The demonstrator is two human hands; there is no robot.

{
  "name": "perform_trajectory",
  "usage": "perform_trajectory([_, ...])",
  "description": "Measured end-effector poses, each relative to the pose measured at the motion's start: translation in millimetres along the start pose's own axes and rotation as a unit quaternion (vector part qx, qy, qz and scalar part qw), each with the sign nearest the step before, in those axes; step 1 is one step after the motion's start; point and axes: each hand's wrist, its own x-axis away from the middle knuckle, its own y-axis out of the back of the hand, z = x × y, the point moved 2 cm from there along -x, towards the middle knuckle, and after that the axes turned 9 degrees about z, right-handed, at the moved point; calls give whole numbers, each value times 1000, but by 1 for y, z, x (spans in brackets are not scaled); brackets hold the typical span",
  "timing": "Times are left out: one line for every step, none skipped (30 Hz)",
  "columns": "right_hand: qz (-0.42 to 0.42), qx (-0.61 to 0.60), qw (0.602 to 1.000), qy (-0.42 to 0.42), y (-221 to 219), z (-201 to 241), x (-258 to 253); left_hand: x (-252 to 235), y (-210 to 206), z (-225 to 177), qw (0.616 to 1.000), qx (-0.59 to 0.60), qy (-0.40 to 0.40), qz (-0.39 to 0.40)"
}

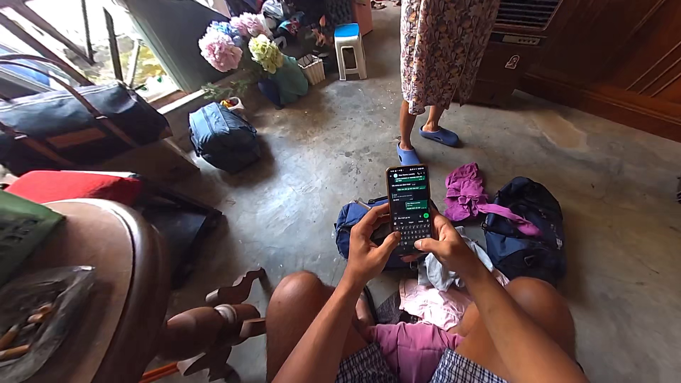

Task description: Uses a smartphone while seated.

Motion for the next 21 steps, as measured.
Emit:
perform_trajectory([-2, 0, 1000, -2, 0, 0, 0, 0, 0, 0, 1000, -2, 0, -3])
perform_trajectory([0, 0, 1000, -1, 0, 0, 0, 0, -1, 0, 1000, -6, 1, -12])
perform_trajectory([2, -4, 1000, -2, -1, 0, 0, 0, -3, -1, 1000, -10, 4, -23])
perform_trajectory([2, -11, 1000, -4, -1, -1, 0, 0, -4, -1, 999, -17, 7, -37])
perform_trajectory([-6, -18, 1000, -9, -1, -2, 0, 0, -6, -1, 998, -26, 11, -49])
perform_trajectory([-17, -24, 999, -13, -1, -3, -1, 1, -7, -2, 998, -29, 13, -60])
perform_trajectory([-22, -26, 999, -14, -1, -3, -1, 1, -8, -2, 997, -30, 15, -67])
perform_trajectory([-18, -23, 1000, -10, -1, -3, -1, 1, -8, -1, 997, -30, 16, -69])
perform_trajectory([-10, -15, 1000, -6, -2, -3, -1, 1, -8, -1, 997, -27, 15, -67])
perform_trajectory([-7, -5, 1000, -2, -3, -2, -1, 1, -7, -1, 998, -23, 12, -61])
perform_trajectory([-13, 4, 1000, -1, -3, -1, -2, 1, -6, 0, 999, -17, 8, -51])
perform_trajectory([-20, 11, 1000, -1, -3, -1, -2, 0, -4, 0, 999, -8, 3, -38])
perform_trajectory([-22, 14, 1000, 0, -2, -1, -2, 0, -2, 1, 1000, 1, 1, -25])
perform_trajectory([-18, 11, 1000, 1, -1, -1, -1, 0, -1, 1, 1000, 4, 2, -17])
perform_trajectory([-12, 3, 1000, 2, 0, -1, -1, 0, 0, 1, 1000, 4, 4, -13])
perform_trajectory([-6, -3, 1000, 2, 1, -2, -1, 0, 0, 1, 1000, 4, 4, -12])
perform_trajectory([-6, -5, 1000, 1, 1, -1, -1, 0, 0, 1, 1000, 3, 3, -12])
perform_trajectory([-11, -1, 1000, 1, 0, -1, -1, 0, 0, 1, 1000, 2, 1, -12])
perform_trajectory([-17, 6, 1000, 3, 0, -1, -1, 0, 0, 0, 1000, -1, -2, -13])
perform_trajectory([-23, 16, 1000, 8, -1, -2, -1, 0, -1, 0, 1000, -5, -4, -17])
perform_trajectory([-31, 24, 999, 15, -2, -2, -2, 0, -3, -1, 1000, -11, -5, -22])
